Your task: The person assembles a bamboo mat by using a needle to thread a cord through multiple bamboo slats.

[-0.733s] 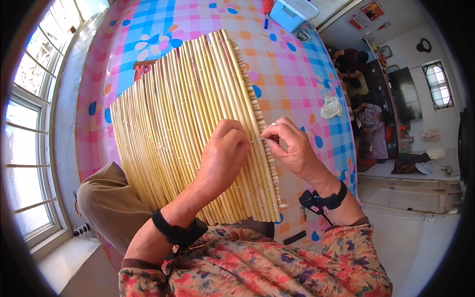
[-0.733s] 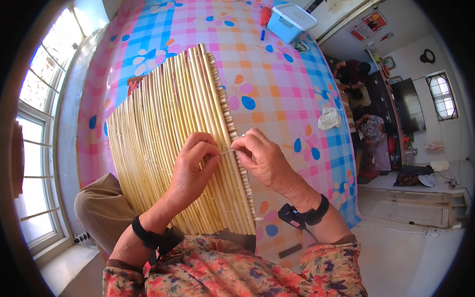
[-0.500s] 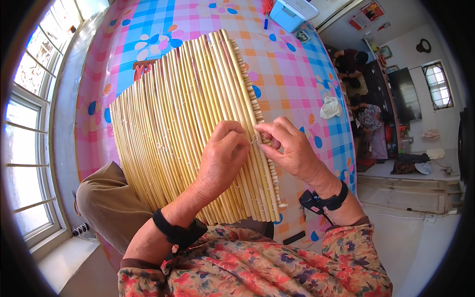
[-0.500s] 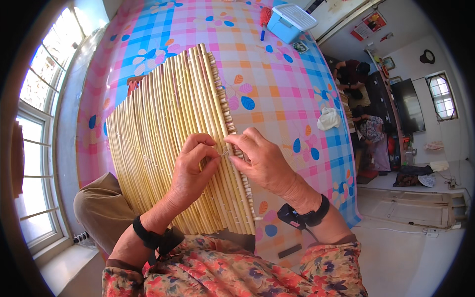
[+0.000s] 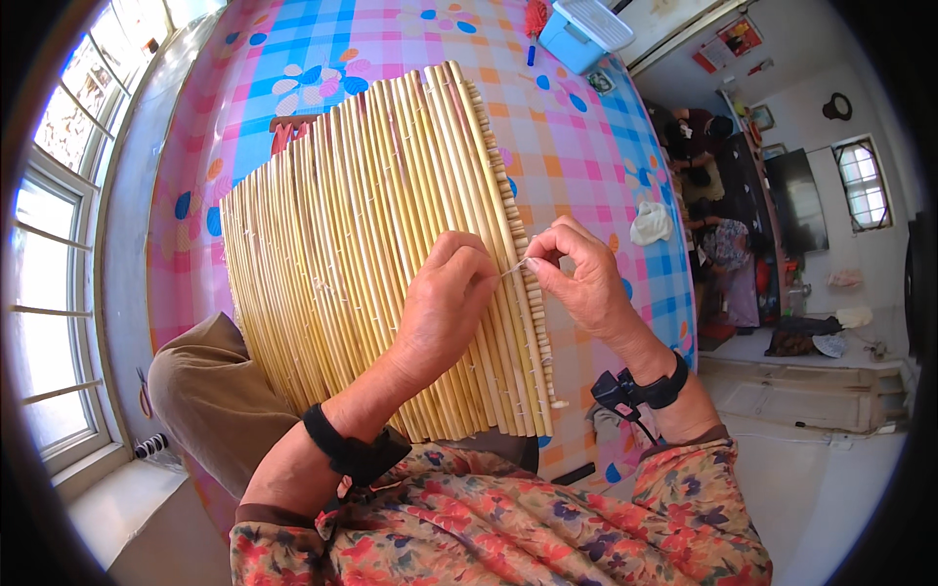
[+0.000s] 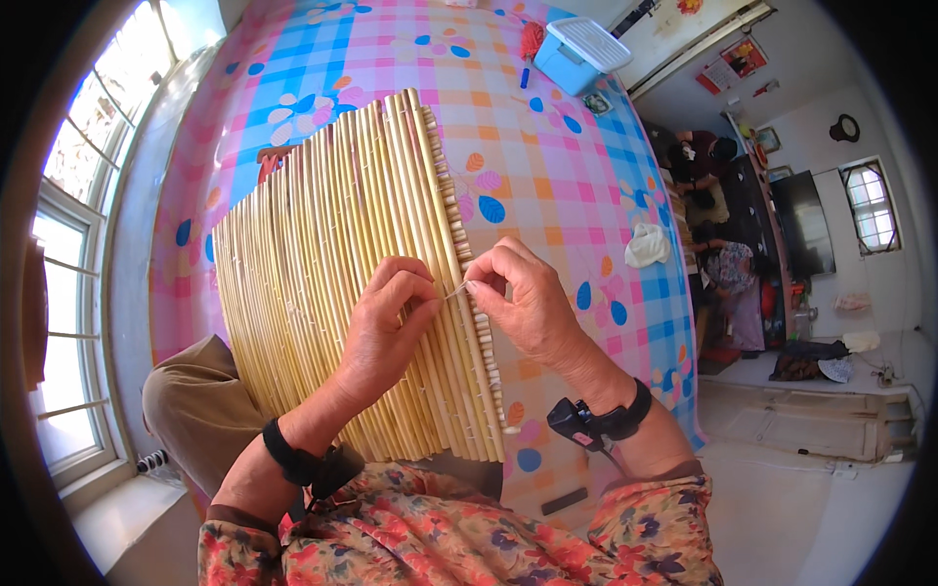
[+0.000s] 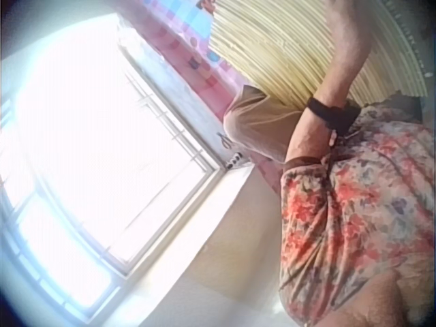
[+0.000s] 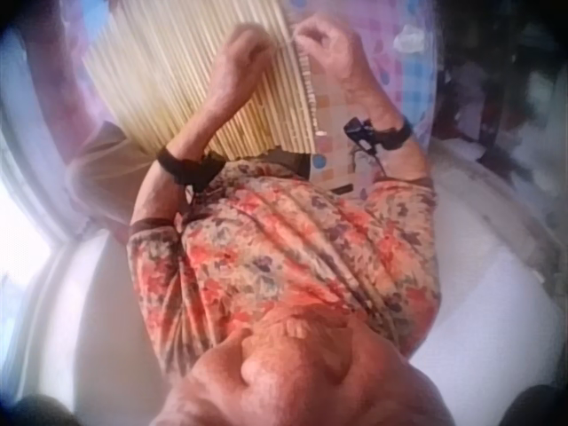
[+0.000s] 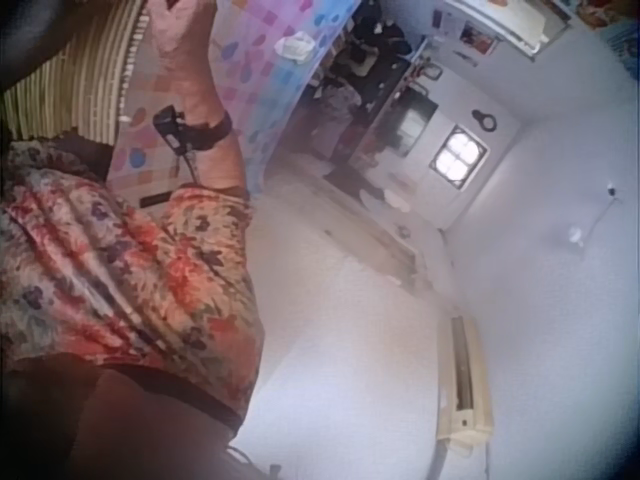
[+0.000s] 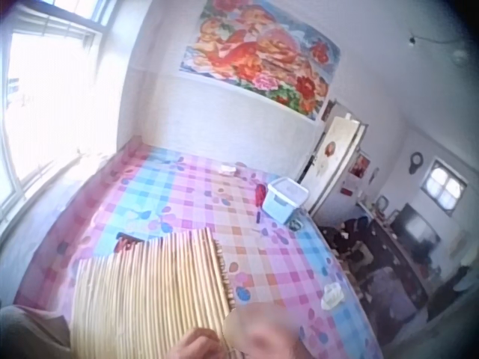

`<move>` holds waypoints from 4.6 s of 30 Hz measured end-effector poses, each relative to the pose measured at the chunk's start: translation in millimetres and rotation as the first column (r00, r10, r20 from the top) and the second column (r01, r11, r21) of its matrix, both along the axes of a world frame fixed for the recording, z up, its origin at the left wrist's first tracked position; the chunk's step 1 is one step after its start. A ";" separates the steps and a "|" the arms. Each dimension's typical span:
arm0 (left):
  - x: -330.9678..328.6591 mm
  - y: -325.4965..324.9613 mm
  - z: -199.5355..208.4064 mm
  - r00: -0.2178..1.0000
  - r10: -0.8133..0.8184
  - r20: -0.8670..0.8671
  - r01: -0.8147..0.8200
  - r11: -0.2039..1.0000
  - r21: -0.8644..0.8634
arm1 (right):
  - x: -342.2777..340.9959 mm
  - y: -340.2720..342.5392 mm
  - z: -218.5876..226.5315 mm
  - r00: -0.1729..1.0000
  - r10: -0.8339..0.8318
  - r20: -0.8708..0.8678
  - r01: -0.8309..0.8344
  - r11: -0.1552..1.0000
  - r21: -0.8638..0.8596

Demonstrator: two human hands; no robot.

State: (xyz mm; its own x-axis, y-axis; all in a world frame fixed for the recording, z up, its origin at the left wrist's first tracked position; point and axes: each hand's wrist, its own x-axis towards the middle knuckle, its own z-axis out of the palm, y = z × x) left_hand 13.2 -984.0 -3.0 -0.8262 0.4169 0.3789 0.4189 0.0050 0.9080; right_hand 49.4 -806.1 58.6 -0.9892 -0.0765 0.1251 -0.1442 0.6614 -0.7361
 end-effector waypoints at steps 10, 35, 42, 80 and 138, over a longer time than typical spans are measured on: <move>-5.6 2.8 -3.2 0.998 0.037 0.057 -0.034 0.998 -0.049 | -16.9 -1.6 8.9 0.838 0.405 -0.366 -0.076 0.751 0.656; -6.1 -0.5 -7.0 0.994 -0.030 0.101 0.025 0.999 0.048 | -0.8 -10.8 7.6 0.982 0.170 -0.087 -0.106 0.865 0.491; -7.1 2.4 -5.0 0.993 -0.006 0.119 0.006 1.000 -0.004 | -7.0 -3.8 0.4 0.980 0.176 -0.089 -0.122 0.895 0.429; -2.5 -9.5 6.4 0.996 -0.080 -0.029 0.078 0.995 -0.060 | 7.7 20.4 -75.9 0.931 0.123 0.342 0.136 0.754 -0.642; 1.1 -7.2 3.0 0.997 -0.056 -0.060 0.050 0.994 -0.097 | 5.0 14.5 -87.0 0.851 0.039 0.524 0.381 0.642 -0.666</move>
State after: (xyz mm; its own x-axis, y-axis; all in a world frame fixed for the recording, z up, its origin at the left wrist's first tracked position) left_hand 14.3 -991.2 0.0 -0.7777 0.4963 0.3858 0.4771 0.0664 0.8764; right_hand 54.3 -791.6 -28.5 -0.9159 0.0080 -0.4012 0.3959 -0.1453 -0.9067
